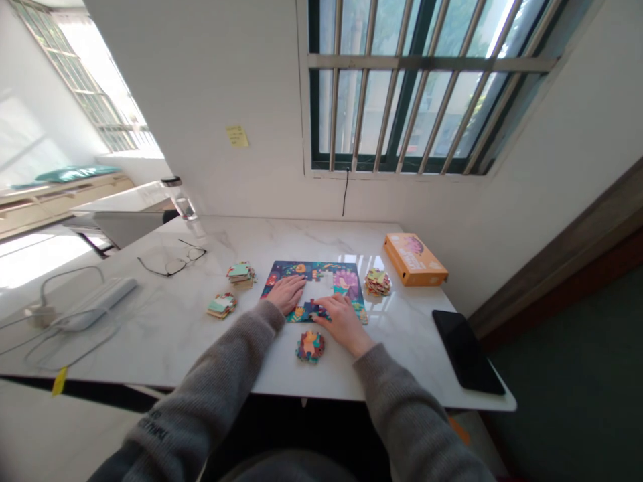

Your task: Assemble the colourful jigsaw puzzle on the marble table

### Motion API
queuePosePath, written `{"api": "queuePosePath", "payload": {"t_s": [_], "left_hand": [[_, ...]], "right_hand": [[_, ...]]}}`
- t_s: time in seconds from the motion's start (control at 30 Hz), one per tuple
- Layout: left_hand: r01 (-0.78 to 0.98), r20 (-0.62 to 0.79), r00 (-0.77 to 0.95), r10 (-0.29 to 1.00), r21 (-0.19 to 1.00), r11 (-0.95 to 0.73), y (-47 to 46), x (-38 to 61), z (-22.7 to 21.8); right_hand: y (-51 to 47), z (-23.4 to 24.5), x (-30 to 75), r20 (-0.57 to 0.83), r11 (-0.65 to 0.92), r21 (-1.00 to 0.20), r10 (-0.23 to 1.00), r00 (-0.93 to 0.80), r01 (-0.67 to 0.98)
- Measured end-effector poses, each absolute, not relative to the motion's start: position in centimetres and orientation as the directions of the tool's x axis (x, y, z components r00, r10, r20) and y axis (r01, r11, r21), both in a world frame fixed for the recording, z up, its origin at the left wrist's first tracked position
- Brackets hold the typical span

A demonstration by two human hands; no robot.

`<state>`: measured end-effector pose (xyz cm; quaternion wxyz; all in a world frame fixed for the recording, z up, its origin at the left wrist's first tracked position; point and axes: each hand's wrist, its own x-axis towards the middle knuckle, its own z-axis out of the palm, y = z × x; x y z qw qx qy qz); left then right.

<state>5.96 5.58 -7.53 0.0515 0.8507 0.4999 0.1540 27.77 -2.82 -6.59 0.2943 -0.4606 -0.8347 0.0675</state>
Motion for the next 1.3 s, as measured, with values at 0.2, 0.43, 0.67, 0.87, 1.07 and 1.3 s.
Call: {"api": "queuePosePath", "payload": {"t_s": [0.2,0.43,0.67,0.87,1.07,1.3], "left_hand": [[0.845,0.202,0.428,0.881,0.256,-0.469,5.4,6.0,-7.5],[0.847,0.186,0.430,0.884,0.257,-0.466,5.3,6.0,-7.2],[0.839,0.194,0.436,0.878,0.265,-0.475,5.1,6.1,-7.0],[0.833,0.218,0.432,0.875,0.275,-0.480,5.0,6.1,-7.1],[0.831,0.217,0.432,0.875,0.281,-0.480,5.0,6.1,-7.1],[0.835,0.212,0.434,0.876,0.272,-0.479,5.1,6.1,-7.2]], "right_hand": [[-0.8,-5.7,28.3,0.436,0.573,-0.317,0.795,-0.421,0.755],[2.7,-4.8,28.7,0.416,0.548,-0.170,0.793,-0.445,0.819],[5.0,-6.1,27.7,0.386,0.571,-0.114,0.780,-0.493,0.813],[5.2,-6.8,27.4,0.381,0.563,-0.162,0.793,-0.475,0.810],[5.1,-7.2,27.2,0.382,0.561,-0.190,0.798,-0.466,0.806],[5.2,-7.4,26.8,0.377,0.593,-0.175,0.778,-0.503,0.786]]}}
